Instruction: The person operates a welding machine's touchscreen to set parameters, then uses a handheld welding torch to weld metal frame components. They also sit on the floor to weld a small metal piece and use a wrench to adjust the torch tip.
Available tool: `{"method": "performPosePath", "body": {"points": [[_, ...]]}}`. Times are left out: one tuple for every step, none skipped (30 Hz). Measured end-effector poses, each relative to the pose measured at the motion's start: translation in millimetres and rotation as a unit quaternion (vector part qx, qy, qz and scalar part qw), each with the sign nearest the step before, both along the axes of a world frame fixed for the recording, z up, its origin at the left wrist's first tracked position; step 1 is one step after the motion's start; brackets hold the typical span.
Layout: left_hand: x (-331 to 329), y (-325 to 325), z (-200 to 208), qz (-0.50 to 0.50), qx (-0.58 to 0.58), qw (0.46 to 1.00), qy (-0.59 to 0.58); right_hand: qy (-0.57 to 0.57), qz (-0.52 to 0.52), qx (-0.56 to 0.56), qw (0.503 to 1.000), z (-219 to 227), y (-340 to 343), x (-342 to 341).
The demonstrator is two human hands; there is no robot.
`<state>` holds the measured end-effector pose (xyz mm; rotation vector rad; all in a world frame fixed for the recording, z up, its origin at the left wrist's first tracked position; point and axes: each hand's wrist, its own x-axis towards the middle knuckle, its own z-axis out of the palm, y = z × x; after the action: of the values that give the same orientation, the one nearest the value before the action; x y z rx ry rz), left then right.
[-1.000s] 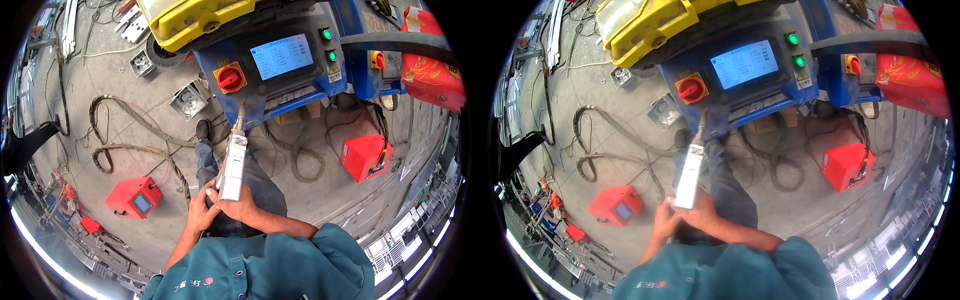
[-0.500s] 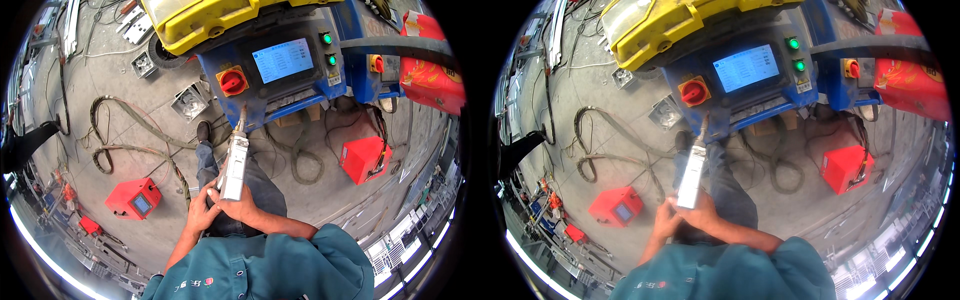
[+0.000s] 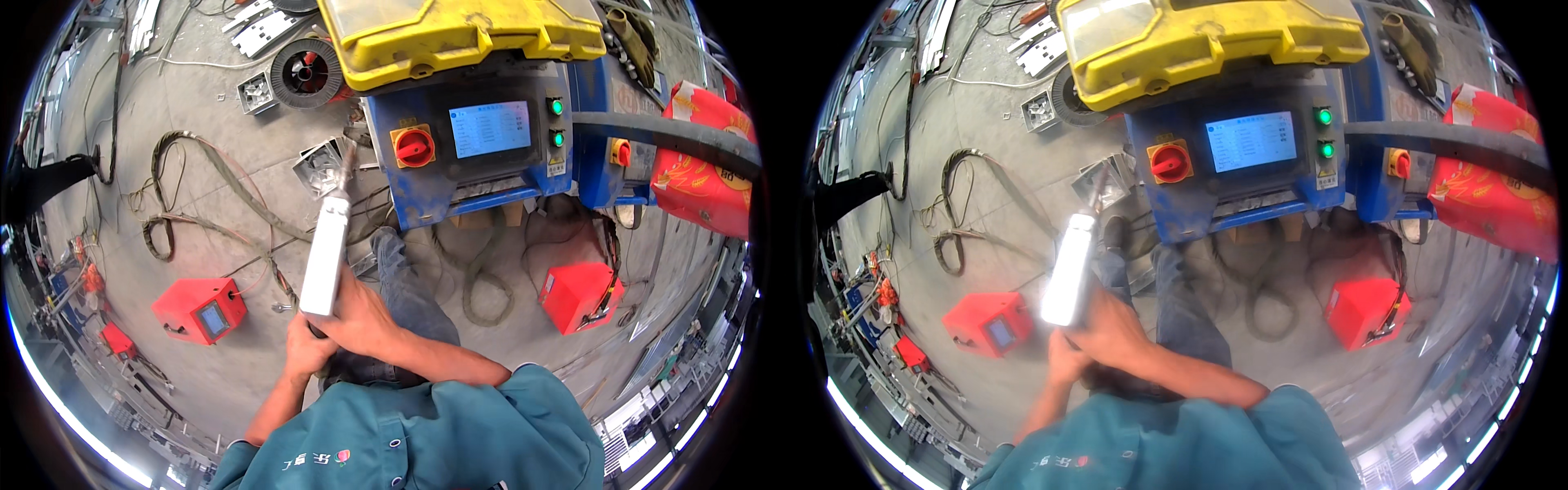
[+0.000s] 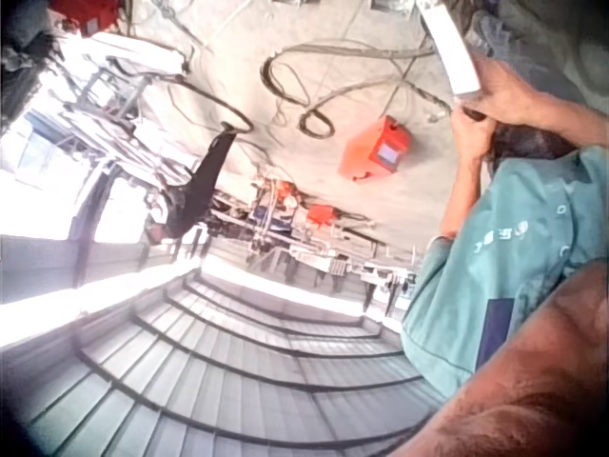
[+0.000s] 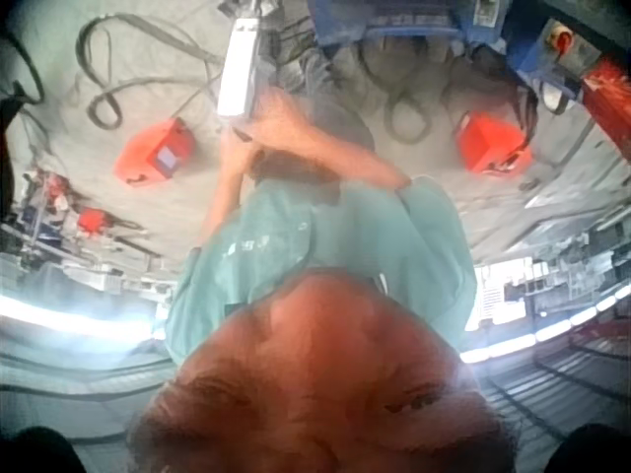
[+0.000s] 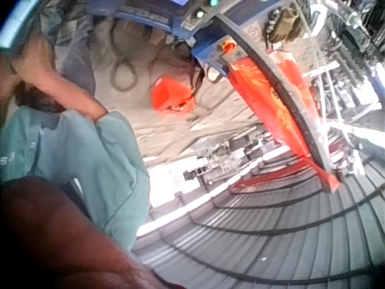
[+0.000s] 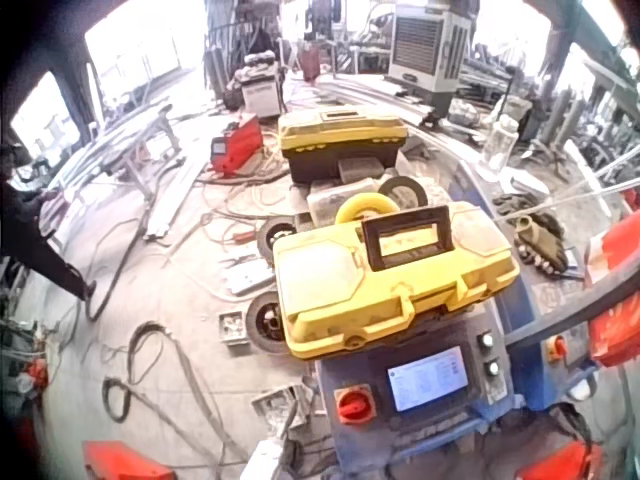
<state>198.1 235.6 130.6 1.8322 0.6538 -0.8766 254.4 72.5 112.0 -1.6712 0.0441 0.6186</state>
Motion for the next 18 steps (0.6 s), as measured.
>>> {"method": "performPosePath", "body": {"points": [[15, -8, 12, 0.025, 0.019, 0.999, -0.019, 0.029, 0.012, -0.003, 0.999, 4, 2, 13], [22, -11, 11, 0.066, 0.01, 0.997, -0.032, 0.057, 0.023, -0.005, 0.998, 11, 3, 25], [30, -12, 12, 0.072, 0.011, 0.997, -0.03, 0.041, 0.024, -0.018, 0.999, 14, 3, 31], [37, -15, 14, 0.076, 0.009, 0.997, -0.027, 0.041, 0.005, -0.009, 0.999, 16, 2, 31], [43, -17, 18, 0.089, 0.0, 0.995, -0.037, 0.04, -0.016, -0.001, 0.999, 17, 1, 28], [48, -20, 22, 0.101, -0.01, 0.994, -0.047, 0.039, -0.038, 0.006, 0.999, 16, -1, 25], [52, -23, 24, 0.112, -0.023, 0.992, -0.057, 0.029, -0.076, 0.021, 0.996, 14, -5, 18], [48, -20, 20, 0.096, -0.008, 0.995, -0.033, 0.016, -0.069, 0.011, 0.997, 10, -13, 16], [38, -11, 12, 0.08, 0.007, 0.997, -0.01, 0.003, -0.062, 0.001, 0.998, 7, -25, 14], [30, -4, 7, 0.062, 0.022, 0.998, 0.013, -0.009, -0.055, -0.009, 0.998, 4, -36, 12], [29, -1, 6, 0.025, 0.049, 0.998, 0.023, -0.003, -0.077, -0.022, 0.997, 2, -45, 11], [27, 0, 4, 0.017, 0.045, 0.999, 0.018, -0.002, -0.089, -0.045, 0.995, -1, -54, 12], [25, 1, 2, 0.011, 0.045, 0.999, 0.015, 0.0, -0.1, -0.066, 0.993, -6, -62, 13], [23, 3, -1, 0.006, 0.045, 0.999, 0.011, 0.002, -0.109, -0.085, 0.99, -10, -70, 15], [22, 3, -5, -0.008, 0.05, 0.999, 0.017, 0.002, -0.132, -0.097, 0.986, -14, -79, 17], [23, 3, -5, -0.016, 0.045, 0.999, 0.016, -0.001, -0.148, -0.117, 0.982, -18, -84, 16], [27, 2, -5, -0.022, 0.041, 0.999, 0.015, 0.009, -0.157, -0.114, 0.981, -19, -87, 17], [32, 1, -5, -0.027, 0.036, 0.999, 0.014, 0.019, -0.166, -0.111, 0.98, -20, -88, 19]]}}
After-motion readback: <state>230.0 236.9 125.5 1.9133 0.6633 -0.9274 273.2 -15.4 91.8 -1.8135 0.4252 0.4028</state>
